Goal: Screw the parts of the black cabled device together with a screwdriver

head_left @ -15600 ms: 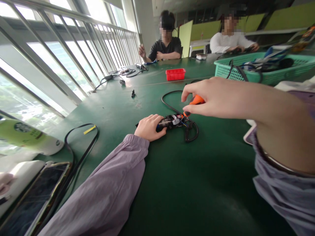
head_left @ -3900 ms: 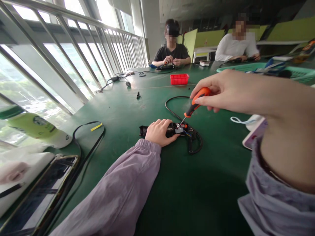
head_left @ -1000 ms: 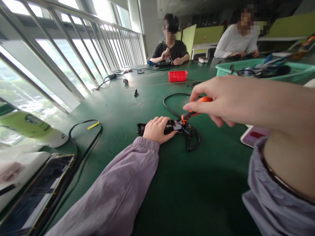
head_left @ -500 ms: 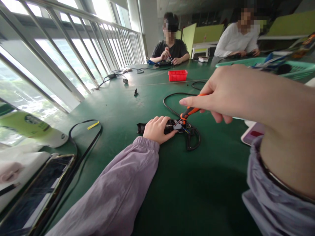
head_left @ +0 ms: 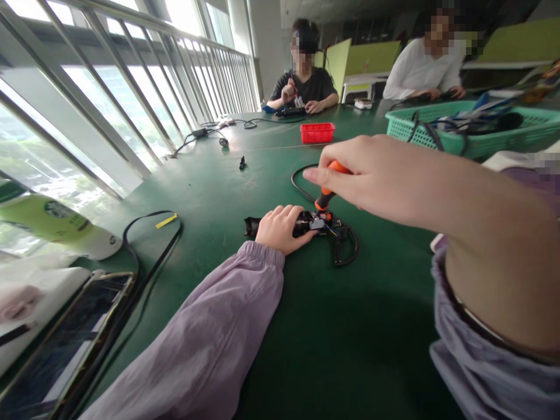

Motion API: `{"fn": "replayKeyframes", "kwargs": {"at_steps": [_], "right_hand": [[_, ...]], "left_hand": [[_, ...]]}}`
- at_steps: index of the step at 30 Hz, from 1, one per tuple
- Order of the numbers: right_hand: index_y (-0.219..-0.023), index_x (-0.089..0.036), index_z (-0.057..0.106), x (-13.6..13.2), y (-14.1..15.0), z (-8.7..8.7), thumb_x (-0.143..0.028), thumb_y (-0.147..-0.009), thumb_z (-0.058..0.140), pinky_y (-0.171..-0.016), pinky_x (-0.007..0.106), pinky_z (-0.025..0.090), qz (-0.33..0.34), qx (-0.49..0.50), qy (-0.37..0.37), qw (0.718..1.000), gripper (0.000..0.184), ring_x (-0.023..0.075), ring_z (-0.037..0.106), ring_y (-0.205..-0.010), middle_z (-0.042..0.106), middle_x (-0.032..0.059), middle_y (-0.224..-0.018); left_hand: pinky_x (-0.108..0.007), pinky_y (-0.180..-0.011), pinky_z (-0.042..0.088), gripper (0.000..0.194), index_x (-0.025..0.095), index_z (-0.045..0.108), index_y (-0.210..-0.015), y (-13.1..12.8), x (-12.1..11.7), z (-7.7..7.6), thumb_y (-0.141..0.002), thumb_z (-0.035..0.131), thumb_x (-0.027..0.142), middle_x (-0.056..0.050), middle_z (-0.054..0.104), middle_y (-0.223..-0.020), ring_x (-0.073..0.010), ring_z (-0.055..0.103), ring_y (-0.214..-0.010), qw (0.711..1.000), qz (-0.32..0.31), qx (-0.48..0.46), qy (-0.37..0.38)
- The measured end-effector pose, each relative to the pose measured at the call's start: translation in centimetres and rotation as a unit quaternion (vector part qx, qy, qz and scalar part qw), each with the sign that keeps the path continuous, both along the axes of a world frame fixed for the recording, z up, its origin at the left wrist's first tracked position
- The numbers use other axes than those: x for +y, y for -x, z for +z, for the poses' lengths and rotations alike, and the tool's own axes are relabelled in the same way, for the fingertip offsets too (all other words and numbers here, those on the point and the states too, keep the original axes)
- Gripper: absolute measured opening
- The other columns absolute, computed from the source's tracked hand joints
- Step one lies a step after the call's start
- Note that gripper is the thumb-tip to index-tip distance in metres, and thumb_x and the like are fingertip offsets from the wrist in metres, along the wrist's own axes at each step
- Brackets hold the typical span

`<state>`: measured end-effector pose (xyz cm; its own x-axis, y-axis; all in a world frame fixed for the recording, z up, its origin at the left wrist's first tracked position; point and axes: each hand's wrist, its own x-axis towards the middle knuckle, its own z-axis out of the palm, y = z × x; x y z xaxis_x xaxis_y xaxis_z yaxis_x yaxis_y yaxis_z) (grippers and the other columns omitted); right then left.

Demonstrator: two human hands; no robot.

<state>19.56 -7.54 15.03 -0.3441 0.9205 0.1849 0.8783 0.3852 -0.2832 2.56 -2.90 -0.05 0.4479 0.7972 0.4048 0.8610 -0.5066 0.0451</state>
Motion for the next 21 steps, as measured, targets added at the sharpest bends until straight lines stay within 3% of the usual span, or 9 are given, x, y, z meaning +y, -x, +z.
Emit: {"fn": "replayKeyframes", "kwargs": {"at_steps": [4,9,12,13,15,17,21], "right_hand": [[-0.092,-0.023,0.061,0.3,-0.1,0.2,-0.054,-0.089,0.029,-0.059,0.03,0.037,-0.003,-0.037,-0.013,0.999,0.045,0.0177,0.055,-0.064,0.053,0.003,-0.064],[-0.112,-0.029,0.052,0.8,-2.4,0.0,-0.053,-0.085,0.04,-0.054,0.031,0.038,-0.013,-0.077,0.008,0.997,0.038,0.0171,0.055,-0.061,0.061,0.0031,-0.074],[-0.113,-0.032,0.049,0.9,-2.6,0.4,-0.056,-0.083,0.041,-0.051,0.031,0.039,-0.027,-0.091,0.001,0.995,0.039,0.0178,0.056,-0.065,0.063,0.004,-0.086],[-0.111,-0.03,0.05,0.8,-2.4,0.6,-0.055,-0.084,0.04,-0.051,0.031,0.038,-0.029,-0.093,0.018,0.995,0.039,0.0169,0.056,-0.064,0.063,0.0046,-0.086],[-0.098,-0.023,0.057,0.8,-2.0,0.7,-0.053,-0.087,0.034,-0.048,0.03,0.034,-0.08,-0.102,0.05,0.99,0.039,0.0131,0.051,-0.049,0.059,0.0028,-0.064],[-0.09,-0.022,0.06,0.9,-1.8,0.6,-0.055,-0.089,0.03,-0.05,0.03,0.033,-0.078,-0.108,0.049,0.99,0.045,0.0116,0.047,-0.046,0.055,0.001,-0.056],[-0.106,-0.029,0.056,1.1,-2.6,-0.2,-0.056,-0.082,0.044,-0.05,0.03,0.034,-0.06,-0.085,0.013,0.994,0.038,0.0139,0.05,-0.05,0.059,-0.0004,-0.064]], "left_hand": [[-0.034,-0.079,0.045,0.048,0.019,0.055,-0.109,-0.1,-0.1,0.1,-0.08,0.049,0.057,-0.006,0.065,-0.098,-0.0227,0.057,-0.091,1.0,0.0,-0.002,0.007],[-0.033,-0.081,0.045,0.048,0.02,0.055,-0.11,0.2,-0.1,-0.2,-0.08,0.049,0.057,-0.006,0.064,-0.1,-0.0221,0.057,-0.092,1.0,0.001,-0.011,0.014],[-0.033,-0.082,0.045,0.048,0.02,0.055,-0.11,0.3,-0.1,-0.2,-0.08,0.049,0.057,-0.006,0.064,-0.1,-0.0222,0.058,-0.093,1.0,0.001,-0.009,0.017],[-0.033,-0.082,0.045,0.048,0.02,0.055,-0.11,0.3,-0.1,-0.2,-0.08,0.049,0.057,-0.006,0.064,-0.1,-0.0221,0.058,-0.093,1.0,0.002,-0.009,0.017],[-0.033,-0.082,0.045,0.048,0.019,0.055,-0.109,0.3,-0.2,-0.2,-0.08,0.049,0.057,-0.006,0.064,-0.1,-0.0221,0.058,-0.092,1.0,0.003,-0.008,0.018],[-0.033,-0.081,0.045,0.048,0.019,0.055,-0.11,0.2,-0.2,-0.1,-0.08,0.049,0.057,-0.005,0.064,-0.1,-0.0221,0.057,-0.092,1.0,0.003,-0.007,0.018],[-0.033,-0.081,0.045,0.047,0.019,0.055,-0.109,0.2,-0.1,-0.1,-0.08,0.05,0.056,-0.005,0.065,-0.1,-0.0221,0.057,-0.092,1.0,0.002,-0.007,0.017]]}}
